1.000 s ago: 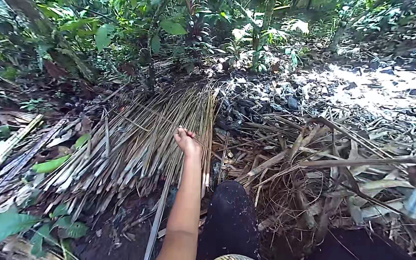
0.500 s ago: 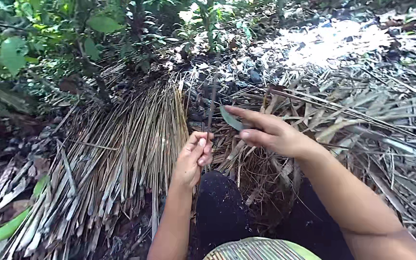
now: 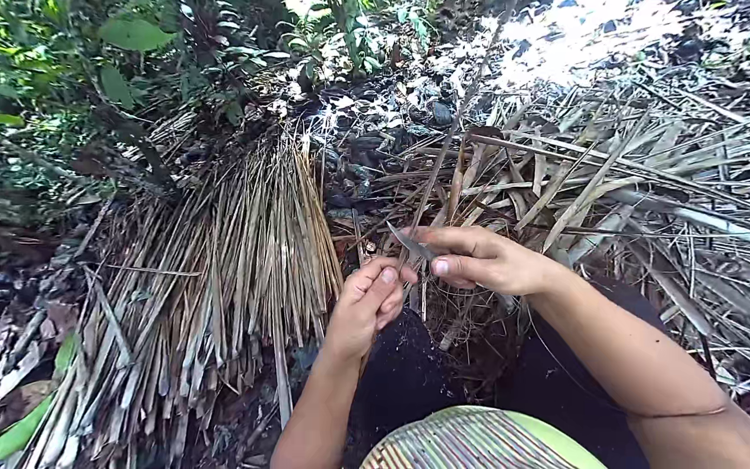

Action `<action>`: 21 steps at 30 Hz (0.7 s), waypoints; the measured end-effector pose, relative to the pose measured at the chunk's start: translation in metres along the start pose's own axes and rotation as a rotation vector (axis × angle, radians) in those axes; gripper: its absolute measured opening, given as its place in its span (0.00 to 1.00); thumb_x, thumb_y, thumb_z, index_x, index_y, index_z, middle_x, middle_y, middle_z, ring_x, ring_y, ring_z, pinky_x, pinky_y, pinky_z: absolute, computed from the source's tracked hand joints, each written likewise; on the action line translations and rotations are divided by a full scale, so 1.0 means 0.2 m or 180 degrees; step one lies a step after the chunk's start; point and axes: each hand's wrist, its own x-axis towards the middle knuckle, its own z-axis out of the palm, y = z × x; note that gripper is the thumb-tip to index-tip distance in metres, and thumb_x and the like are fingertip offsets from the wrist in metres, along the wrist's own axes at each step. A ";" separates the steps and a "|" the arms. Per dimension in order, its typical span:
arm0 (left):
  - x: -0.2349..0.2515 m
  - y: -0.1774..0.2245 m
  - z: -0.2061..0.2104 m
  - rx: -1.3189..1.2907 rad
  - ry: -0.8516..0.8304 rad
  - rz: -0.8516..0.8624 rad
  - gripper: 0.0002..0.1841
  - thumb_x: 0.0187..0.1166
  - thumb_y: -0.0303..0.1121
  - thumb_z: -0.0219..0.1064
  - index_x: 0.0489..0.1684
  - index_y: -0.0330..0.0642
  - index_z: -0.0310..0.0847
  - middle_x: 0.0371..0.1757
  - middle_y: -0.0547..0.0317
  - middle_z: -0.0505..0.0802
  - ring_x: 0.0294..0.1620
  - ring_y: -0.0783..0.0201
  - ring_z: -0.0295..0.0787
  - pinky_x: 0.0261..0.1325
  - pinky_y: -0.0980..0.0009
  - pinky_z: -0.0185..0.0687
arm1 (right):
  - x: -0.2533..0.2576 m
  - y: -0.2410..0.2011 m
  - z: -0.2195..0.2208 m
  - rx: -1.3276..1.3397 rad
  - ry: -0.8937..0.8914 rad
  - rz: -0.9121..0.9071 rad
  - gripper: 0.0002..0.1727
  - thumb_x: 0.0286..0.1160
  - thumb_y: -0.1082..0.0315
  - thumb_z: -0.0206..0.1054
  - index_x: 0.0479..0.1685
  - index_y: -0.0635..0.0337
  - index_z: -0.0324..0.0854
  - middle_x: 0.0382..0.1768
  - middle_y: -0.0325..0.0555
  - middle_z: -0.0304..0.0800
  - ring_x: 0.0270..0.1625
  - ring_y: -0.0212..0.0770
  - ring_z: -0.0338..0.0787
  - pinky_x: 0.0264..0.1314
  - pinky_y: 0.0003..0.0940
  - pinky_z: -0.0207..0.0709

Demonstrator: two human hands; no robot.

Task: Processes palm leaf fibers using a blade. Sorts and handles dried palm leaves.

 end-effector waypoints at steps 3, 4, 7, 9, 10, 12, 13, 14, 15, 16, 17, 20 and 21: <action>-0.01 0.00 -0.02 -0.0367 -0.0218 -0.0274 0.11 0.88 0.42 0.61 0.43 0.50 0.88 0.15 0.83 0.75 0.14 0.88 0.67 0.20 0.89 0.63 | -0.04 0.02 0.00 0.0131 -0.0118 0.0135 0.25 0.87 0.64 0.56 0.81 0.57 0.71 0.23 0.25 0.73 0.21 0.15 0.67 0.23 0.10 0.61; -0.02 -0.01 -0.01 0.0275 0.0082 -0.0028 0.12 0.90 0.39 0.58 0.44 0.47 0.88 0.17 0.82 0.75 0.15 0.88 0.66 0.20 0.90 0.61 | -0.04 0.03 0.01 0.0109 -0.0034 0.0233 0.25 0.86 0.65 0.55 0.81 0.57 0.71 0.23 0.25 0.73 0.21 0.15 0.67 0.22 0.10 0.61; -0.02 -0.08 -0.02 0.2471 0.0660 0.0734 0.15 0.90 0.33 0.55 0.49 0.34 0.88 0.25 0.73 0.82 0.23 0.87 0.70 0.29 0.88 0.68 | -0.05 0.04 0.06 -0.0086 0.0512 0.0478 0.22 0.86 0.69 0.57 0.77 0.59 0.75 0.29 0.27 0.82 0.20 0.15 0.67 0.22 0.10 0.60; -0.03 -0.10 -0.05 0.2619 0.0588 0.0747 0.15 0.90 0.33 0.53 0.49 0.34 0.88 0.26 0.74 0.82 0.23 0.88 0.69 0.29 0.88 0.67 | -0.05 0.01 0.05 -0.0334 0.0923 0.0528 0.21 0.87 0.69 0.58 0.76 0.62 0.76 0.29 0.29 0.82 0.21 0.16 0.68 0.22 0.12 0.63; -0.05 -0.10 -0.05 0.2473 0.0519 0.0653 0.15 0.91 0.33 0.53 0.49 0.35 0.88 0.25 0.77 0.80 0.22 0.88 0.67 0.27 0.89 0.65 | -0.05 -0.02 0.02 -0.0405 0.1151 0.0487 0.21 0.87 0.68 0.58 0.76 0.62 0.76 0.29 0.29 0.81 0.21 0.17 0.68 0.22 0.12 0.64; -0.08 -0.09 -0.06 0.2101 0.0400 0.0440 0.15 0.91 0.33 0.53 0.50 0.37 0.87 0.23 0.81 0.77 0.21 0.89 0.65 0.25 0.90 0.62 | -0.04 -0.05 -0.10 -0.0222 0.1548 0.0232 0.22 0.87 0.66 0.56 0.78 0.61 0.73 0.26 0.24 0.78 0.21 0.16 0.71 0.23 0.12 0.67; -0.09 -0.10 -0.06 0.1962 0.0393 0.0354 0.15 0.91 0.33 0.53 0.50 0.38 0.87 0.22 0.83 0.75 0.20 0.90 0.64 0.24 0.90 0.61 | -0.04 -0.07 -0.14 -0.0025 0.1671 0.0143 0.23 0.86 0.67 0.56 0.79 0.61 0.71 0.25 0.24 0.76 0.20 0.18 0.72 0.22 0.13 0.68; -0.09 -0.10 -0.06 0.1887 0.0405 0.0317 0.14 0.91 0.33 0.53 0.50 0.38 0.87 0.22 0.83 0.75 0.20 0.90 0.64 0.24 0.90 0.60 | -0.04 -0.08 -0.15 0.0125 0.1687 0.0144 0.24 0.86 0.67 0.55 0.80 0.59 0.70 0.24 0.25 0.76 0.19 0.19 0.72 0.21 0.13 0.69; -0.09 -0.10 -0.07 0.1848 0.0433 0.0314 0.14 0.91 0.33 0.53 0.49 0.39 0.87 0.21 0.84 0.74 0.19 0.89 0.64 0.23 0.90 0.60 | -0.05 -0.08 -0.12 0.0229 0.1605 0.0254 0.24 0.87 0.67 0.54 0.81 0.56 0.69 0.24 0.25 0.76 0.19 0.19 0.72 0.21 0.13 0.69; -0.09 -0.11 -0.07 0.1838 0.0478 0.0328 0.14 0.91 0.32 0.53 0.49 0.39 0.87 0.21 0.83 0.74 0.19 0.89 0.63 0.23 0.89 0.60 | -0.06 -0.07 -0.06 0.0348 0.1448 0.0446 0.23 0.87 0.67 0.53 0.81 0.53 0.70 0.24 0.27 0.76 0.18 0.20 0.71 0.21 0.14 0.69; -0.08 -0.11 -0.07 0.1878 0.0518 0.0366 0.14 0.91 0.32 0.52 0.49 0.39 0.87 0.21 0.83 0.75 0.19 0.89 0.64 0.23 0.89 0.60 | -0.06 -0.04 0.00 0.0534 0.1190 0.0675 0.23 0.86 0.67 0.54 0.79 0.52 0.72 0.22 0.28 0.75 0.17 0.20 0.71 0.20 0.15 0.68; -0.07 -0.13 -0.08 0.2293 0.0555 0.0610 0.15 0.90 0.33 0.53 0.49 0.35 0.87 0.26 0.79 0.82 0.22 0.90 0.67 0.26 0.89 0.65 | -0.06 0.06 0.11 0.1016 0.0489 0.1062 0.21 0.86 0.69 0.54 0.76 0.54 0.72 0.24 0.25 0.76 0.20 0.17 0.68 0.23 0.12 0.64; -0.08 -0.14 -0.09 0.2445 0.0523 0.0679 0.16 0.91 0.34 0.53 0.49 0.34 0.87 0.28 0.76 0.85 0.23 0.90 0.69 0.28 0.89 0.67 | -0.06 0.07 0.09 0.1019 0.0524 0.1019 0.20 0.86 0.69 0.54 0.74 0.56 0.74 0.22 0.24 0.73 0.19 0.16 0.67 0.23 0.12 0.62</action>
